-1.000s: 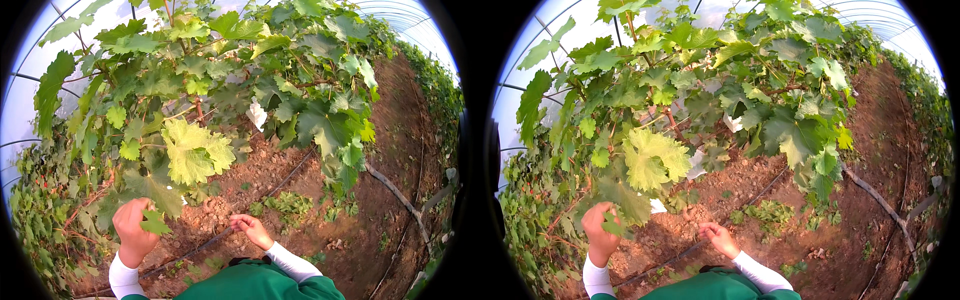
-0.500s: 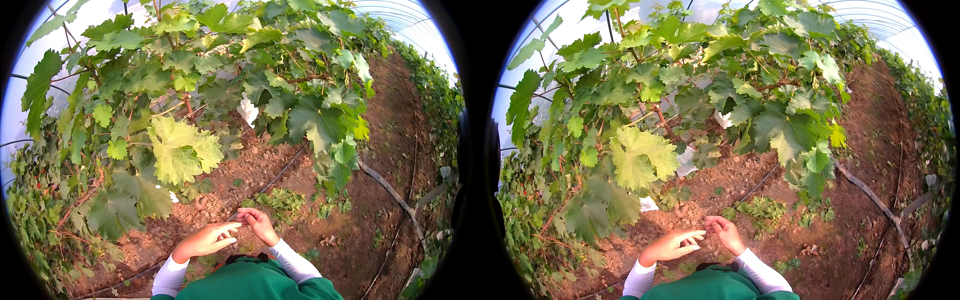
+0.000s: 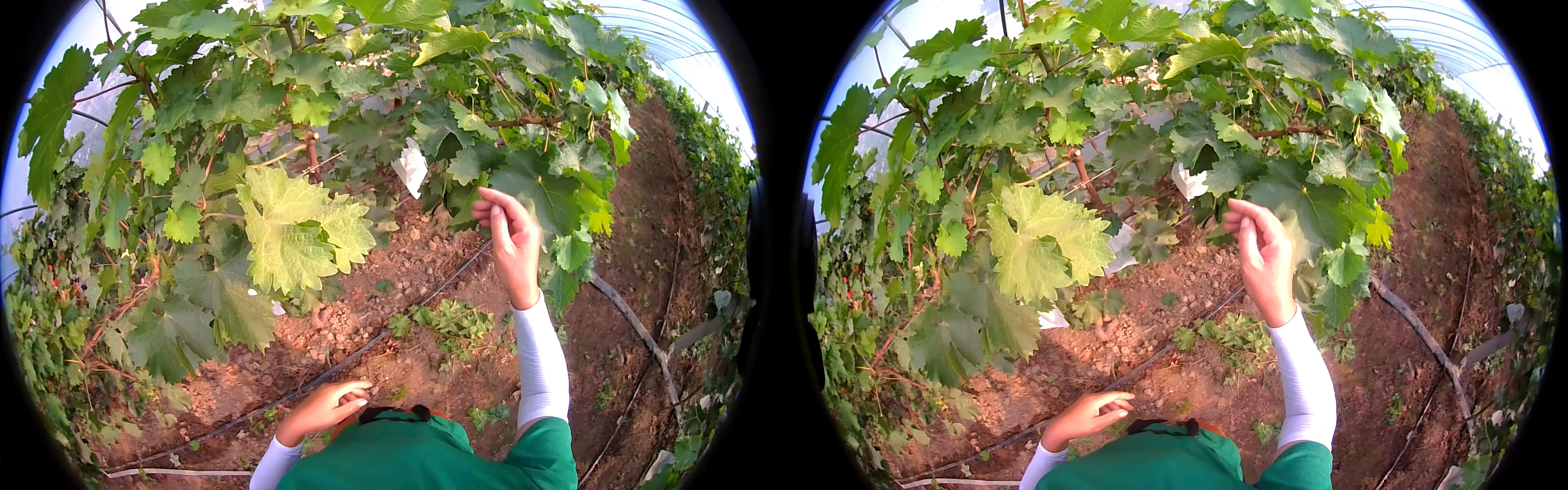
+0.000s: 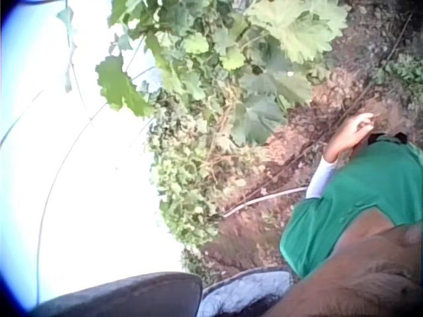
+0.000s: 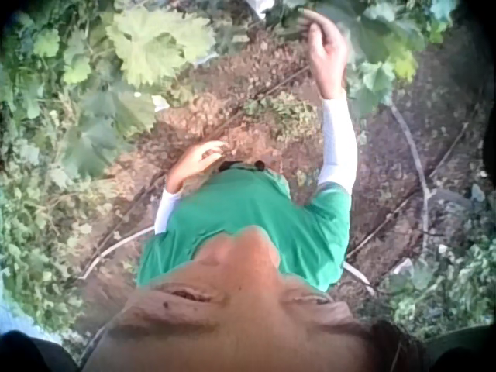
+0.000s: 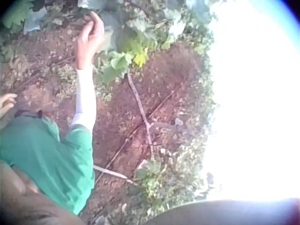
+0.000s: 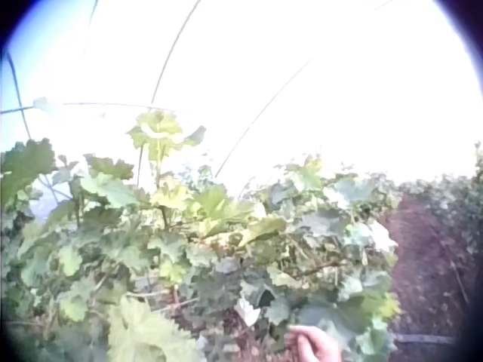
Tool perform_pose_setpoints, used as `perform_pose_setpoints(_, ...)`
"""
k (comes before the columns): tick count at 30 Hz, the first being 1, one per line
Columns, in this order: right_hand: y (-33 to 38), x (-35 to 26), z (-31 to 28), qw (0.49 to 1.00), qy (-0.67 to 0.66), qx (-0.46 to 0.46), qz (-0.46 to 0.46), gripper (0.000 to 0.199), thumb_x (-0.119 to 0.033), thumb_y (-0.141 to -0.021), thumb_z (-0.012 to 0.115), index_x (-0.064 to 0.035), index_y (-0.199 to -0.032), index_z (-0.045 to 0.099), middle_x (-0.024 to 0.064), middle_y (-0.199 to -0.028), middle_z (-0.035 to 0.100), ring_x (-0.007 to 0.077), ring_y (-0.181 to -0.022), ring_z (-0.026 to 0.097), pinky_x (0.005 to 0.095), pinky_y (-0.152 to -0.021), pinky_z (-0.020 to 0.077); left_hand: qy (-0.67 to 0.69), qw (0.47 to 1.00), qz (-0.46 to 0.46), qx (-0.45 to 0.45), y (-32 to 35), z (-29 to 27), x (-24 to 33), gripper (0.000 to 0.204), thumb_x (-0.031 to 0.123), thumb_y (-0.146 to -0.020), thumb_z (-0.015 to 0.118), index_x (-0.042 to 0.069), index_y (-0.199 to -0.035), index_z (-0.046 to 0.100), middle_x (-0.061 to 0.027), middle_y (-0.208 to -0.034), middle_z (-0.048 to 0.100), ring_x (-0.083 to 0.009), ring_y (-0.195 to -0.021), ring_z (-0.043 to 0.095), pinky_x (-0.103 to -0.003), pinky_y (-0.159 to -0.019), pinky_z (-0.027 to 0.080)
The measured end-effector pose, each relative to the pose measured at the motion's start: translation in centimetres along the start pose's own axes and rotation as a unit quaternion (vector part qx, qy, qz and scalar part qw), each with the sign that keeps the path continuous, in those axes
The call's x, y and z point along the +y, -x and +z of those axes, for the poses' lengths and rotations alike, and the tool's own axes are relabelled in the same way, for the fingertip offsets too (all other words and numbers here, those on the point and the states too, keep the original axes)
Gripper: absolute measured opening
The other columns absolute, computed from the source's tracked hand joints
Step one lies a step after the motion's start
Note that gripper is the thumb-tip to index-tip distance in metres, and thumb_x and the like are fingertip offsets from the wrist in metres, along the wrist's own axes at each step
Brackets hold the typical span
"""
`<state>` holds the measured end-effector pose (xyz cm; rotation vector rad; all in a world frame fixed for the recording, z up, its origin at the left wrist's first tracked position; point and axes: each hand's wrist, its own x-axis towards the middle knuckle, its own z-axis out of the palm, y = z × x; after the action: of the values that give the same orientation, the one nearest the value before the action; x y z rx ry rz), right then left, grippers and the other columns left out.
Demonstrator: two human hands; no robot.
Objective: The person walks along rows of grapevines in a greenhouse and repeatedly reaches up to pluck small leaves or shoots from the vines by hand. The removed plant material is dropped to the ground as the person continues down the row.
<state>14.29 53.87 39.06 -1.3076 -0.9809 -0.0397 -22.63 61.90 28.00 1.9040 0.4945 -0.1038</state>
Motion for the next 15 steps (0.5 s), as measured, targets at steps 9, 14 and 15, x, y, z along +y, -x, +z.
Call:
perform_pose_setpoints(9, -23.8, 5.0, -3.2, 0.723, 0.686, 0.073, 0.031, 0.024, -0.016, -0.089, 0.060, -0.0081, -0.106, 0.074, 0.0161, -0.114, 0.065, 0.0321, -0.105, 0.060, 0.0395, -0.085, 0.0515, 0.076, 0.992, -0.054, 0.090, 3.1, 1.8, -4.8, 0.042, 0.021, -0.098, 0.061, 0.003, -0.135, 0.055, -0.0133, -0.111, 0.072, -0.0188, -0.095, 0.071, -0.032, -0.081, 0.055)
perform_pose_setpoints(14, -25.1, 7.0, -3.9, 0.626, 0.774, 0.051, 0.080, 0.031, -0.023, -0.096, 0.051, -0.0125, -0.116, 0.072, 0.0057, -0.138, 0.053, 0.0271, -0.133, 0.040, 0.0381, -0.092, 0.0444, 0.129, 0.982, -0.088, 0.107, 4.4, 2.6, -8.7, 0.041, 0.023, -0.099, 0.059, 0.003, -0.135, 0.055, -0.0152, -0.116, 0.070, -0.0225, -0.102, 0.068, -0.036, -0.088, 0.052)
perform_pose_setpoints(15, -25.3, 7.6, -3.9, 0.627, 0.775, 0.043, 0.071, 0.031, -0.023, -0.096, 0.051, -0.0129, -0.116, 0.073, 0.0048, -0.138, 0.053, 0.0263, -0.134, 0.040, 0.0380, -0.091, 0.0443, 0.106, 0.985, -0.075, 0.113, 5.0, 3.2, -10.9, 0.042, 0.026, -0.098, 0.060, 0.005, -0.134, 0.056, -0.0167, -0.119, 0.069, -0.0274, -0.106, 0.067, -0.041, -0.093, 0.050)
